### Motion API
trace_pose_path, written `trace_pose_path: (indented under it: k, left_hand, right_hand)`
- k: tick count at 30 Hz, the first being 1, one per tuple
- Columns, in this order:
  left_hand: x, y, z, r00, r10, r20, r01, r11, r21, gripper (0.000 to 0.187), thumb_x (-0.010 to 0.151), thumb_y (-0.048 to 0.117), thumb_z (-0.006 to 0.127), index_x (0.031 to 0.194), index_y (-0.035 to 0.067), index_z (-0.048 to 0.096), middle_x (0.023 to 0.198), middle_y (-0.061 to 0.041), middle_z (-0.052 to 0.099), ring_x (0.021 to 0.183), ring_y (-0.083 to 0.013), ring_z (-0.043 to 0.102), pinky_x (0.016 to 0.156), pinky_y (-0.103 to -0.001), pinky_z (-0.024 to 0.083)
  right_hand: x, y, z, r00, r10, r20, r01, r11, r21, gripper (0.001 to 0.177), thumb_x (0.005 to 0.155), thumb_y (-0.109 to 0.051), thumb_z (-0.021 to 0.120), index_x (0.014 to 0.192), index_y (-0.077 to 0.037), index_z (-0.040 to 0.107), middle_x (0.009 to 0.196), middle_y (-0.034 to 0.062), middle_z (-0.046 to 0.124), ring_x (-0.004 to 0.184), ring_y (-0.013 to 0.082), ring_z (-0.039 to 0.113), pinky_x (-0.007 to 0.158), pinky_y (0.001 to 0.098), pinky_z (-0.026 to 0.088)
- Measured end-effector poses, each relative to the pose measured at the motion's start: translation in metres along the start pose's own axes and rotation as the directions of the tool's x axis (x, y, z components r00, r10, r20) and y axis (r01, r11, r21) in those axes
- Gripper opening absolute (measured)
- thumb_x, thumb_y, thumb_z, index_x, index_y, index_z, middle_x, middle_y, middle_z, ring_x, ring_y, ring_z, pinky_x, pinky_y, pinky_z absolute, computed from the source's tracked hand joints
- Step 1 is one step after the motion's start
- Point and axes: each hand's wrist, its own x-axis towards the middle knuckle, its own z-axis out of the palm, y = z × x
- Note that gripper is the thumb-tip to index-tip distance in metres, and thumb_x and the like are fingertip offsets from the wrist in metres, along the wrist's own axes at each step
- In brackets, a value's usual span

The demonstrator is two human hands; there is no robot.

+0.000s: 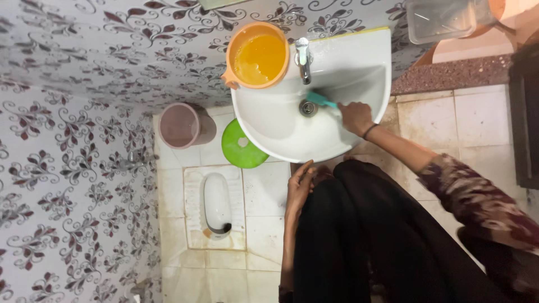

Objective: The person scrubs a white bathroom sink using a blue brush and water from an orange jug. They repeatedly pour water into the sink and scrub the basin and faucet area.

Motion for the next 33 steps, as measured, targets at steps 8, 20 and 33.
trace_pose_path:
  k: [8,20,33]
  left_hand:
    - [0.006,0.002,0.006,0.998,0.057,0.026,-0.056,0.998,-0.031,0.044,0.102,0.029,0.064,0.143,0.013,0.066,0.081,0.001,0.064,0.064,-0.0038,0.051,0.057,-0.021,0.046]
    - [-0.027,-0.011,-0.005,0.994,-0.012,-0.110,-0.001,0.993,-0.116,0.045,0.101,0.030,0.061,0.143,0.013,0.063,0.106,0.002,0.075,0.067,-0.0019,0.053,0.060,-0.019,0.047]
    - [0.000,-0.001,0.012,0.998,0.061,0.020,-0.060,0.997,-0.046,0.045,0.100,0.030,0.063,0.141,0.012,0.065,0.091,0.002,0.069,0.063,-0.0038,0.052,0.057,-0.021,0.047]
  right_hand:
    - [0.001,-0.021,-0.008,0.990,0.061,0.124,-0.065,0.997,0.029,0.051,0.096,-0.025,0.057,0.146,-0.015,0.053,0.084,0.0182,0.072,0.073,0.0389,0.073,0.060,0.0505,0.057]
    - [0.052,-0.143,0.026,0.955,-0.270,0.125,0.119,0.731,0.671,0.054,0.103,-0.032,0.046,0.155,-0.016,0.040,0.114,0.0233,0.070,0.098,0.0414,0.069,0.092,0.0523,0.050]
    - [-0.022,-0.021,-0.053,0.920,-0.033,0.391,0.068,0.995,-0.075,0.056,0.089,-0.026,0.062,0.145,-0.030,0.058,0.106,0.0112,0.077,0.096,0.0323,0.075,0.081,0.0478,0.060]
